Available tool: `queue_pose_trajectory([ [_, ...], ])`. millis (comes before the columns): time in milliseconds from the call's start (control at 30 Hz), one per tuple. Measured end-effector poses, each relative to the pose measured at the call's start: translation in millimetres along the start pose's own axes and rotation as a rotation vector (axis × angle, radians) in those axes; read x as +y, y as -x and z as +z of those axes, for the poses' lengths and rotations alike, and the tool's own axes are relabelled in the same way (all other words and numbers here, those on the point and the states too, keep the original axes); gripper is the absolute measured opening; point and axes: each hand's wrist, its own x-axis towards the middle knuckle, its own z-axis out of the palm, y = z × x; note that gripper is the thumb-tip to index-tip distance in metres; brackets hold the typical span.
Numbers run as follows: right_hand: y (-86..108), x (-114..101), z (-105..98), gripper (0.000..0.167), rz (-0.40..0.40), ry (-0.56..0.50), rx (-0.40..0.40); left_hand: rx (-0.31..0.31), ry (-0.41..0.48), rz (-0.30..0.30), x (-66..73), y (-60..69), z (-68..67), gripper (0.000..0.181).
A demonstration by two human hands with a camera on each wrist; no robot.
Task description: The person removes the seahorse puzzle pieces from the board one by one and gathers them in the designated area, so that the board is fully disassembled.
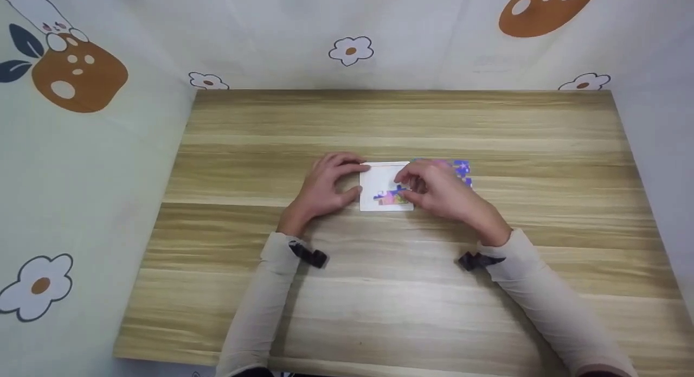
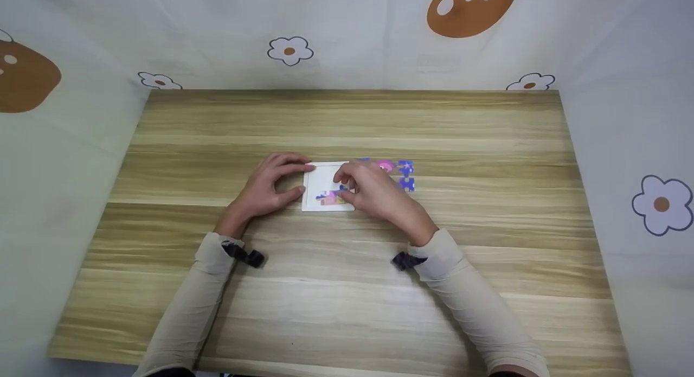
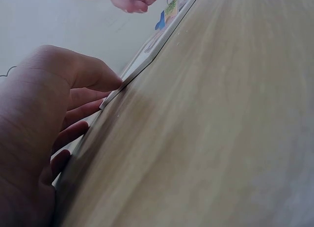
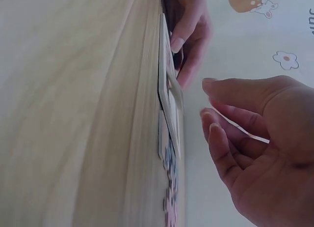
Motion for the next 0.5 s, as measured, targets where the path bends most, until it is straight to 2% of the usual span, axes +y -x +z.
queue_pose_trajectory([
  [267, -3.8, -6.2, 14.9, 0.023, -0.039, 0.043, -0.042, 0.012, 0.015, -0.005, 0.7, 3.8, 0.3, 0.047],
  [500, -3.9, -5.8, 18.4, 0.029, -0.022, 0.055, -0.092, 0.009, 0.006, -0.001, 0.9, 1.6, -1.7, 0.048],
])
